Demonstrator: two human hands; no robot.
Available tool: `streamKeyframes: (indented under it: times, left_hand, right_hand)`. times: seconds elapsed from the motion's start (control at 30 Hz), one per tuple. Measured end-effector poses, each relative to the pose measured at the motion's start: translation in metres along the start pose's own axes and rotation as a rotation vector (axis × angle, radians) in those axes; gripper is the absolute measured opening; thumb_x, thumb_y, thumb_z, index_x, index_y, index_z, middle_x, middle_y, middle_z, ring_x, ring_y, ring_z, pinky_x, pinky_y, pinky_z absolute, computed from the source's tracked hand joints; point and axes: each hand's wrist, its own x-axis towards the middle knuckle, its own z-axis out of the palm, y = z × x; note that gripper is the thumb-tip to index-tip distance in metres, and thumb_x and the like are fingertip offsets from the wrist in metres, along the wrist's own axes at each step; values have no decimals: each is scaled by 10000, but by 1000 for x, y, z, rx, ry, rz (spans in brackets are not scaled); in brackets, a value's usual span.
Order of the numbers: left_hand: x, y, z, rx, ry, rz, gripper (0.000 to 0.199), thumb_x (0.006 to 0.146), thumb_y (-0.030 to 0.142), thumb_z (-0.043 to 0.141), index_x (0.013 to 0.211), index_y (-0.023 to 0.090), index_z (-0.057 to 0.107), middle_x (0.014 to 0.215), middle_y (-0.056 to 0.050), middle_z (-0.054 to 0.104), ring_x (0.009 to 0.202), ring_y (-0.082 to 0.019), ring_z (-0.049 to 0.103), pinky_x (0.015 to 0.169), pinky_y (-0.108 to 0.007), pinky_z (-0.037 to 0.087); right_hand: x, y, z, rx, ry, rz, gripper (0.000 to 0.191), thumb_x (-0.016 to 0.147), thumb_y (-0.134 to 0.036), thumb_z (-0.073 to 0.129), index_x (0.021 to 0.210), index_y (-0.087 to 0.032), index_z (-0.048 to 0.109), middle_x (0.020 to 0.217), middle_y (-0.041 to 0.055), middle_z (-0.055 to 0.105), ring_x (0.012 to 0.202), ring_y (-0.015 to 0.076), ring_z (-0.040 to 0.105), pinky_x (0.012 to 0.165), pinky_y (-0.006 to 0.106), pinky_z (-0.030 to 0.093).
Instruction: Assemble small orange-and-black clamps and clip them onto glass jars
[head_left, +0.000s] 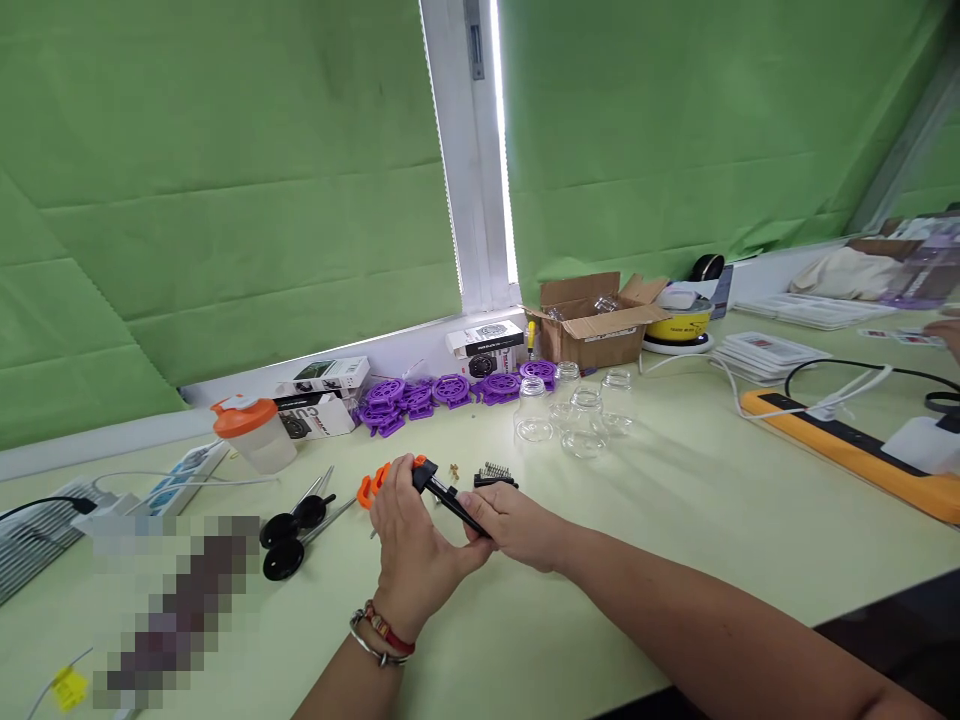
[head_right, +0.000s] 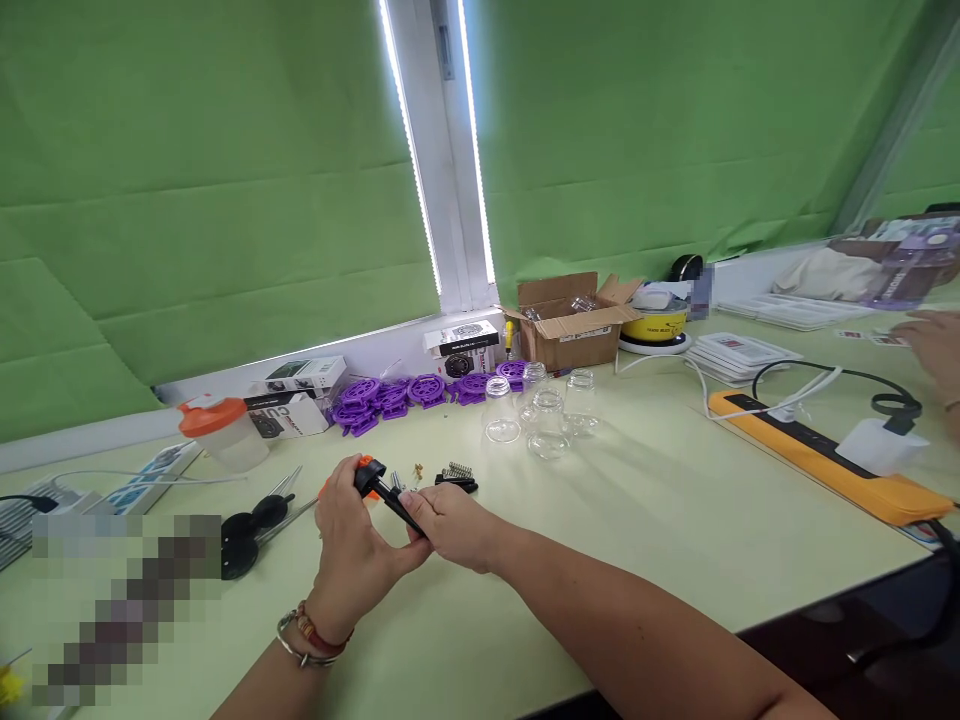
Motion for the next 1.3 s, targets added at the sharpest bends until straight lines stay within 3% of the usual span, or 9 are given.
streamKeyframes:
  times: [0.13,0.53,0.77,0.97,1.1,1.2,1.3]
  left_hand:
    - [0,-3,1,-6,-22,12,954,544,413,701,1330,131,239,1264,-177,420,1169,-357,429,1000,-545,306]
    - [-1,-2,5,3,-70,15,990,505,497,720,1299,132,254,1245,-192,424,1169,-386,421,969,-560,318]
    - [2,-2,2,28,-27,10,997,469,513,732,1282,142,290,1198,-172,462,1134,-390,437,965,-541,297]
    - [7,-13,3,82,-19,30,904,511,554,698,1228,124,353,1134,-169,509,1075,-361,481,929,-497,353]
    - [9,-17,5,66,-47,73,786,542,530,686,1164,140,405,1047,-137,548,989,-322,520,911,-467,375]
    - [9,-18,6,73,-64,86,755,536,518,683,1142,149,424,1027,-130,550,972,-327,521,898,-475,375]
    - [9,-21,8,84,-88,71,740,518,505,683,1125,155,443,1030,-130,548,973,-336,519,885,-480,375]
  right_hand:
    - [1,3,-1,-29,-20,-47,496,892,-564,361,628,-182,535,586,-5,451,514,102,348,506,252,296]
    - [4,11,-4,33,-63,15,503,865,-593,405,626,-175,552,601,-1,479,523,101,370,511,254,310]
    - [4,6,-9,134,-111,66,490,830,-594,469,712,-144,621,630,9,544,521,86,425,484,228,346]
    - [3,0,-11,204,-75,52,287,819,-392,564,943,-153,665,840,46,629,632,92,474,518,206,379]
    - [3,3,-9,184,-4,52,275,819,-249,547,1066,-175,643,926,46,611,686,98,484,565,220,405]
    - [3,6,-7,77,32,35,300,825,-207,518,1099,-207,640,1020,50,604,740,116,518,610,248,430]
    - [5,12,-8,-128,118,-127,298,817,-145,501,1044,-230,673,1104,50,574,893,154,551,735,289,460]
